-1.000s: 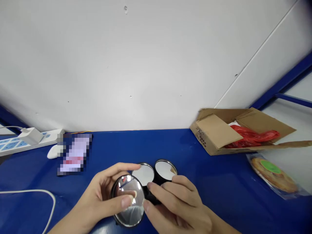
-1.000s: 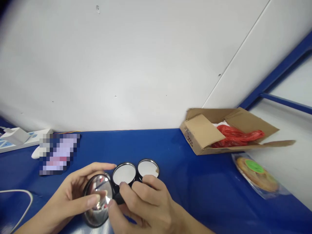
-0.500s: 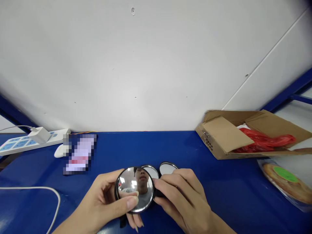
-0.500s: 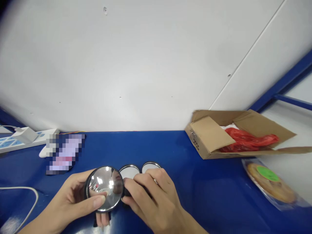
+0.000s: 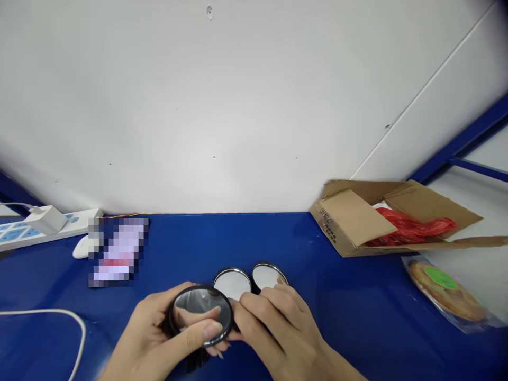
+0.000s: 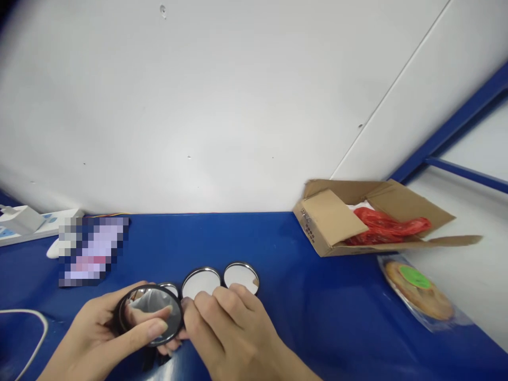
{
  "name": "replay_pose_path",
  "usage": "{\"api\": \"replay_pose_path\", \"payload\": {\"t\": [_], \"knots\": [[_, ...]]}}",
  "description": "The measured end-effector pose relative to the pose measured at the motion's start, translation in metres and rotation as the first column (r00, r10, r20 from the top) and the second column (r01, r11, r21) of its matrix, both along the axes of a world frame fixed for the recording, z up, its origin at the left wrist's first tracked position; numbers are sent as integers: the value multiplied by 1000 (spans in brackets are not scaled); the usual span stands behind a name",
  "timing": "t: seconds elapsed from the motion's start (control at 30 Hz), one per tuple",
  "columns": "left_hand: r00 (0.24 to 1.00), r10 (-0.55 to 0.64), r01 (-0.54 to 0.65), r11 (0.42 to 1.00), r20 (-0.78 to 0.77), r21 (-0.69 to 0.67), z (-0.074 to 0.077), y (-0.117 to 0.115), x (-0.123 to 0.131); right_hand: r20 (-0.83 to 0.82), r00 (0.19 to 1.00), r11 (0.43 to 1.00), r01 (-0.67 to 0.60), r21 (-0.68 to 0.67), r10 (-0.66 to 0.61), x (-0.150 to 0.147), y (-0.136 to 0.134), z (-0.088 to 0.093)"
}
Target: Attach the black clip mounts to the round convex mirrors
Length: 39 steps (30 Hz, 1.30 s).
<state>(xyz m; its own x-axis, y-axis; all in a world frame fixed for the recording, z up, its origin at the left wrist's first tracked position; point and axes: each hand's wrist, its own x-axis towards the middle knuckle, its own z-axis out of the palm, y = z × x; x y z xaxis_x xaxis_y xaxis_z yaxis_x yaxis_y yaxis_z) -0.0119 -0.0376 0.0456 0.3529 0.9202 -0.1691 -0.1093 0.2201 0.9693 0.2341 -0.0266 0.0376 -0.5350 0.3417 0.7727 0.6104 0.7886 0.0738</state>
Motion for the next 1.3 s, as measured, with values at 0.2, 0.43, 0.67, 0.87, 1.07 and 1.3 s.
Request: {"api": "replay_pose_path", "payload": {"t": [0.2, 0.43, 0.67, 0.87, 1.07, 1.3], "knots": [[997, -77, 77, 997, 32, -11, 4, 7, 0, 87, 985, 987, -144, -75, 151, 8, 11, 4], [991, -127, 124, 990, -38, -74, 9, 2, -12, 148, 964, 973, -207, -105, 221, 9, 9, 10], [970, -224, 217, 973, -95, -78, 14, 3, -24, 104, 971, 976, -217, -5, 216, 0, 1, 0], [997, -78, 78, 997, 8, 6, 19, 9, -14, 3, 999, 998, 31, 63, -32, 9, -7, 15], [943, 331, -333, 935, 38, 119, 14, 32, -30, -350, 928, 986, 80, -145, -127, 31, 16, 22], [899, 406, -357, 897, -167, 261, 6, 43, -17, -344, 930, 962, 37, -269, -132, 34, 35, 3]]}}
